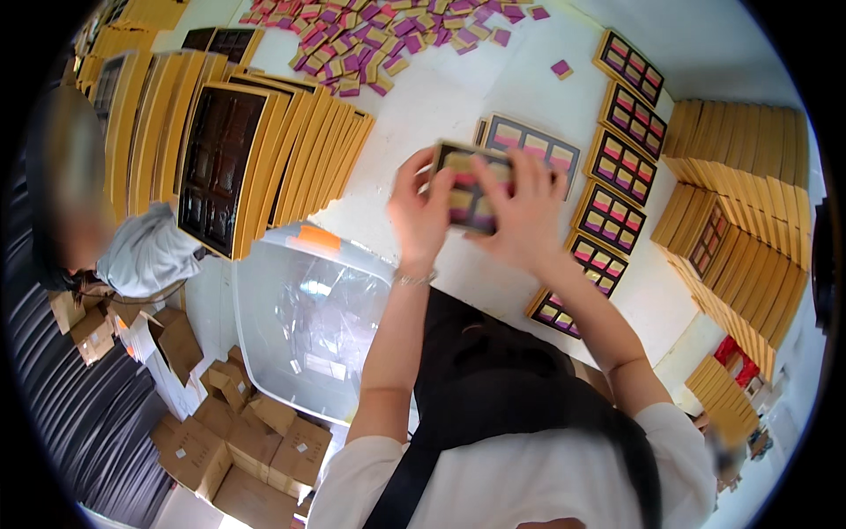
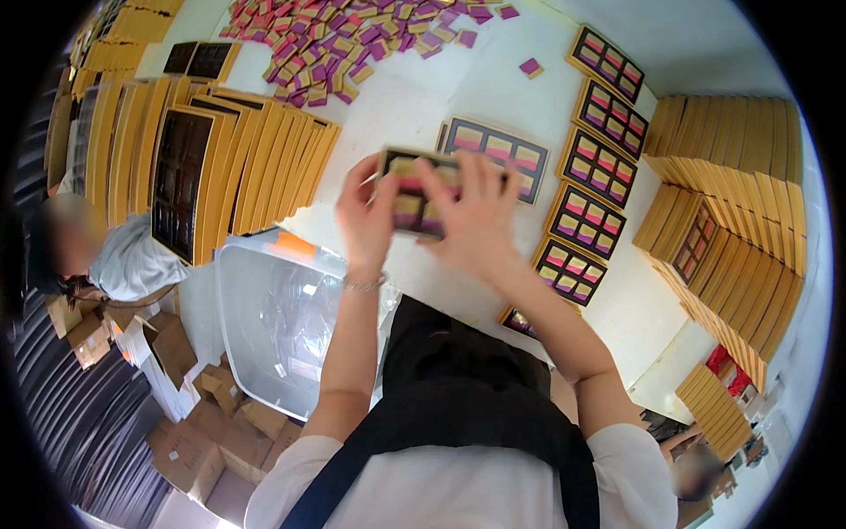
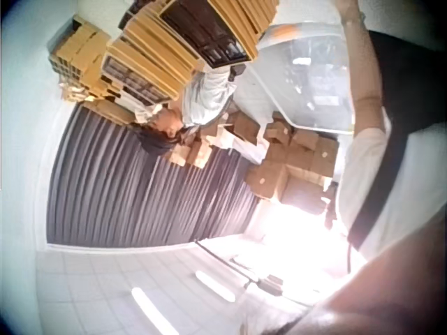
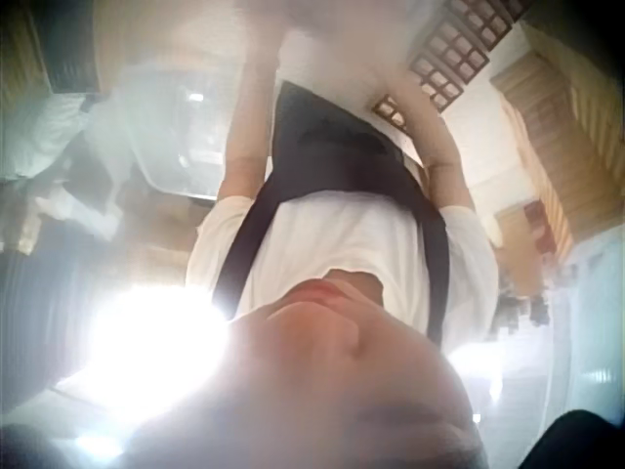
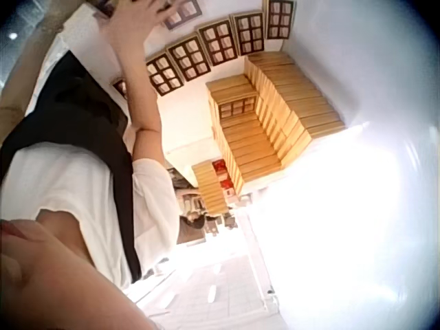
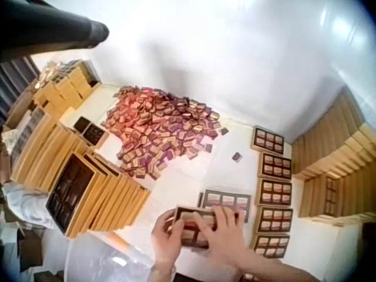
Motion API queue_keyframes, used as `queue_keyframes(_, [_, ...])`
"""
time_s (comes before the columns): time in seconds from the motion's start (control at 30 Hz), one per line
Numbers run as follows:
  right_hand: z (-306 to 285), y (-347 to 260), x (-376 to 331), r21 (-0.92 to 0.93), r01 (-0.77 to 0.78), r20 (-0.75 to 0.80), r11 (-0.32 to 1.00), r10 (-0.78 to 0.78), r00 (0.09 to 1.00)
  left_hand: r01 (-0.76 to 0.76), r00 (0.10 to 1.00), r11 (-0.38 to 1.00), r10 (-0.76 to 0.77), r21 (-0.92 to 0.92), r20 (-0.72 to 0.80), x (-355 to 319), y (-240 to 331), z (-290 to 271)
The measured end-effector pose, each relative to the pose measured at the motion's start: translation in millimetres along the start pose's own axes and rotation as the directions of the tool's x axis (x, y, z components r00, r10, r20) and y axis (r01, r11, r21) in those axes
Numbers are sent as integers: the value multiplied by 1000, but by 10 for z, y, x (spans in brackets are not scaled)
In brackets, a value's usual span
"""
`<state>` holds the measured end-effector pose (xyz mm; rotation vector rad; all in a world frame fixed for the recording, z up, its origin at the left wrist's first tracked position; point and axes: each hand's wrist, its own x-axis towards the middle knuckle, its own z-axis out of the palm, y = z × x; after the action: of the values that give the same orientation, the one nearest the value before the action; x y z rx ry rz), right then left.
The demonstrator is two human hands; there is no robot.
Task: The person places small pink and gold wrapped items into the compartments of black trays with gold borders. They then cover the filled trays with clear plastic sheets and stack them on the table. The person also handles stacks of empty trays and plastic sheets during the process.
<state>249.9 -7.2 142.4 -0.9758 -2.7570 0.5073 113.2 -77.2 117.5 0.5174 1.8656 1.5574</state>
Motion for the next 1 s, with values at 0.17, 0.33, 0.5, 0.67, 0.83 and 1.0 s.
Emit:
queue_keyframes(0.17, [347, 1129, 5, 370, -334, -278, 867, 446, 851, -248, 968, 844, 193, 475, 163, 554, -500, 646])
queue_keyframes(0.33, [631, 1044, -145, 843, -538, 408, 27, 620, 670, 309, 887, 947, -254, -87, 387, 568, -700, 400])
queue_keyframes(0.5, [457, 1091, 217, 701, -712, 564, 41, 579, 589, 474, 814, 881, -439, 3, 381, 634, -537, -364])
queue_keyframes(0.67, [608, 1546, 898, 834, -518, 291, 192, 644, 707, -72, 996, 803, 27, 592, 84, 1826, -460, 339])
queue_keyframes(0.83, [287, 1470, 827, 592, -222, -147, 775, 374, 916, -294, 955, 381, 74, 877, 288, 2544, -883, 612])
queue_keyframes(1.0, [-106, 1768, 350, 220, -97, -281, 971, 159, 946, -293, 952, 460, 63, 838, 298, 2439, -657, 773])
